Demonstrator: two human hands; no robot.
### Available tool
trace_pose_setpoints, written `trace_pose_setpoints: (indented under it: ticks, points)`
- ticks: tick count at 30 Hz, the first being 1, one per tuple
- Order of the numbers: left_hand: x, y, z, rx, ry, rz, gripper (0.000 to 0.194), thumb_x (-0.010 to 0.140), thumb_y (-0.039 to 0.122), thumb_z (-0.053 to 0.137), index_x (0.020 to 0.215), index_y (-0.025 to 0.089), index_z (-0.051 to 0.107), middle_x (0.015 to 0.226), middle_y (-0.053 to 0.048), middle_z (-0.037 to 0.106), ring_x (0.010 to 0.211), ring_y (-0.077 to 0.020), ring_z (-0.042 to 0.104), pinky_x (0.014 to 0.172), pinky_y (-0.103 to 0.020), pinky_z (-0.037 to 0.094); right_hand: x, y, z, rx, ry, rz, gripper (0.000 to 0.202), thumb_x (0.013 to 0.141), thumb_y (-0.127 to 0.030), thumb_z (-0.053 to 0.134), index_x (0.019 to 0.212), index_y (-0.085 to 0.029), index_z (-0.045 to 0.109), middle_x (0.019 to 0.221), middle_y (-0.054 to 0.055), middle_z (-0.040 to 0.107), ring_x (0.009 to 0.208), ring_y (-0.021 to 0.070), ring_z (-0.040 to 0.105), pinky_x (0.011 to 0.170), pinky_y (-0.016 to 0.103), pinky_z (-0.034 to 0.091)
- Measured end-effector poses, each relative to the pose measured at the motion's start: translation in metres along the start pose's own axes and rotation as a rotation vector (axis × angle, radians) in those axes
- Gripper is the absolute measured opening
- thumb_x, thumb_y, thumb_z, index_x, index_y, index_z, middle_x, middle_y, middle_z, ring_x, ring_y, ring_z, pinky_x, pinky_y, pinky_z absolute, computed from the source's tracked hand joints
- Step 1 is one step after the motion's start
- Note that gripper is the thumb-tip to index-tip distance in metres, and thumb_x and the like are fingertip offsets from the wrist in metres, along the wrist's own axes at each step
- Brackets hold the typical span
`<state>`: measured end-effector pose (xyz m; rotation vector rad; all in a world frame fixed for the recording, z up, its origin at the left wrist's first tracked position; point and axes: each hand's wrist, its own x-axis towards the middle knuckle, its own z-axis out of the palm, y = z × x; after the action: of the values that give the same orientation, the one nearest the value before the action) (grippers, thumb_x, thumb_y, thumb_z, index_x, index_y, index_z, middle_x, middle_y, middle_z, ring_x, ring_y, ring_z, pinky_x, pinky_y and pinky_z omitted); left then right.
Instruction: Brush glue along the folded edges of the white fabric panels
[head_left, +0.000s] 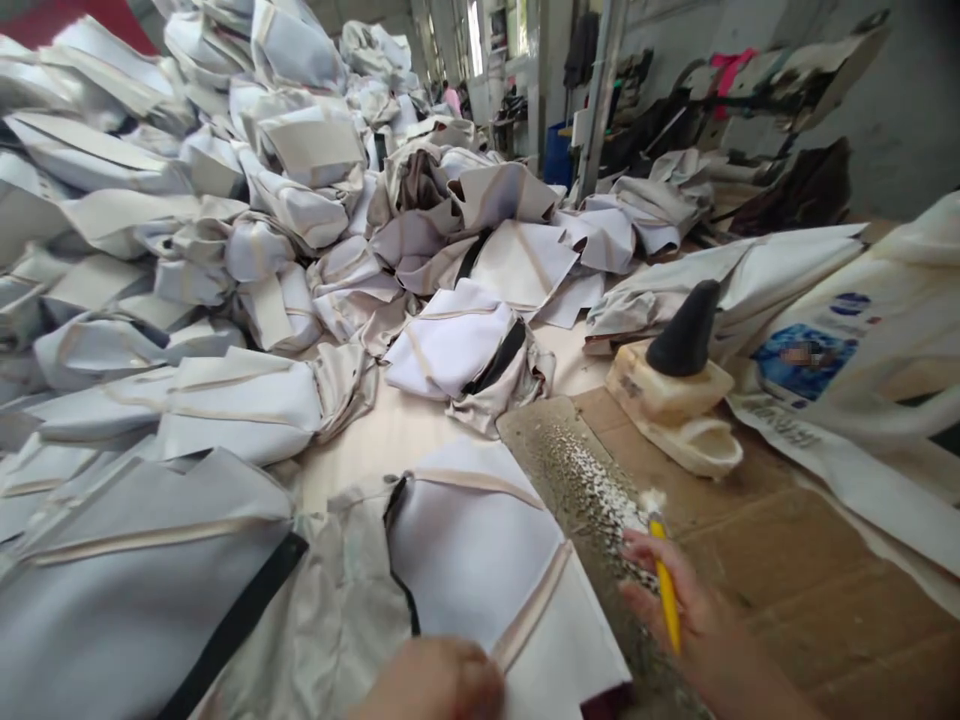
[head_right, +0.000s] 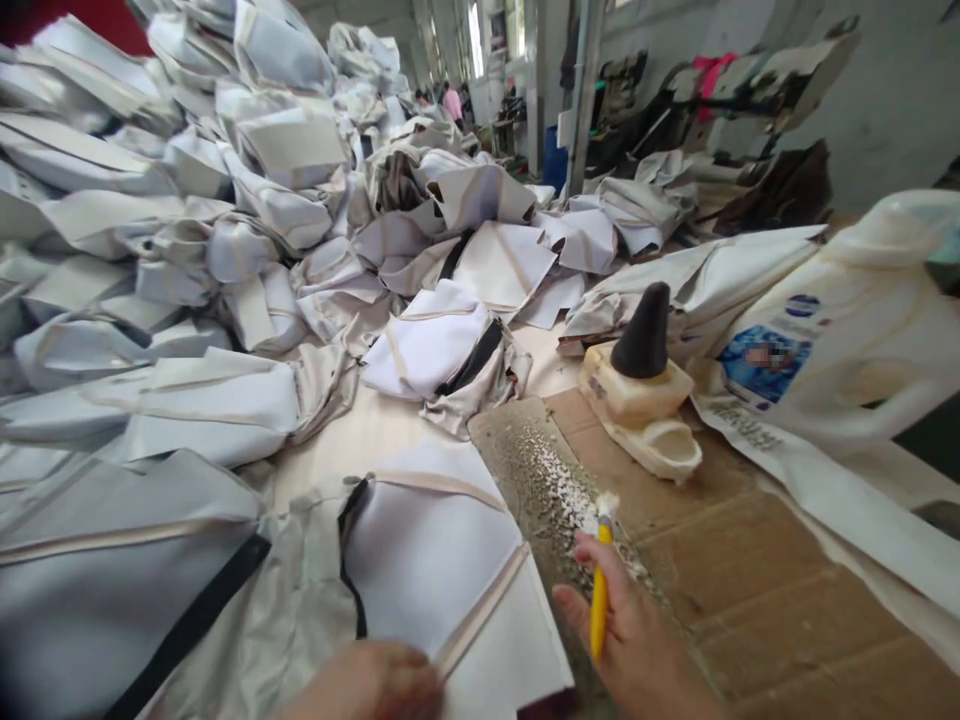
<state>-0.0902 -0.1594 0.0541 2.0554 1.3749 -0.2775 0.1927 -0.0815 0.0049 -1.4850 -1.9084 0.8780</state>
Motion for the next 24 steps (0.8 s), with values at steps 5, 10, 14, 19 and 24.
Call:
trace_pose_setpoints:
  ticks: [5, 10, 14, 19, 24]
  points:
    - [0.028, -0.019, -0.076, 0.064, 0.584, -0.181, 0.031, 0.089, 0.034, 0.039, 0.103, 0.018, 0.06, 0.116, -0.01, 0.058, 0.111, -0.0227, 0.049, 0.098, -0.038, 0.036, -0.017, -0.005, 0.029, -0.236, 0.033, -0.195, 0.037, 0.085, -0.049, 0.045, 0.104, -0.017, 0.047, 0.105, 0.019, 0.062, 0.095, 0.0293, 0.061, 0.078, 0.04, 0.054]
    - [0.094, -0.049, -0.113, 0.205, 0.437, -0.501, 0.054, 0.084, 0.058, 0.033, 0.117, 0.02, 0.051, 0.14, -0.01, 0.036, 0.13, -0.03, 0.026, 0.098, -0.048, 0.033, -0.023, -0.007, 0.044, -0.311, 0.055, -0.249, 0.028, 0.087, -0.038, 0.044, 0.102, -0.015, 0.046, 0.108, 0.023, 0.06, 0.098, 0.029, 0.06, 0.08, 0.04, 0.054]
    - [0.135, -0.078, -0.109, 0.142, 0.274, -0.682, 0.089, 0.052, 0.072, 0.061, 0.118, 0.015, 0.048, 0.114, -0.019, 0.057, 0.103, -0.0353, 0.054, 0.08, -0.044, 0.045, -0.026, -0.002, 0.053, -0.287, 0.023, -0.228, 0.024, 0.084, -0.028, 0.049, 0.104, -0.016, 0.048, 0.109, 0.018, 0.06, 0.1, 0.0274, 0.06, 0.082, 0.037, 0.053]
    - [0.147, -0.094, -0.098, 0.203, 0.252, -0.67, 0.066, 0.054, 0.06, 0.068, 0.101, 0.015, 0.055, 0.105, -0.016, 0.061, 0.098, -0.0319, 0.057, 0.077, -0.037, 0.045, -0.03, 0.003, 0.074, -0.164, 0.114, -0.251, 0.027, 0.083, -0.018, 0.04, 0.109, -0.014, 0.048, 0.114, 0.019, 0.056, 0.104, 0.0279, 0.057, 0.084, 0.041, 0.052]
    - [0.131, -0.09, -0.114, 0.267, 0.214, -0.557, 0.025, 0.078, 0.041, 0.05, 0.087, 0.02, 0.059, 0.095, -0.008, 0.066, 0.09, -0.0225, 0.061, 0.072, -0.028, 0.045, -0.027, -0.012, 0.073, -0.007, 0.047, -0.261, 0.03, 0.079, -0.023, 0.048, 0.109, -0.018, 0.05, 0.114, 0.014, 0.057, 0.104, 0.0254, 0.056, 0.088, 0.035, 0.049]
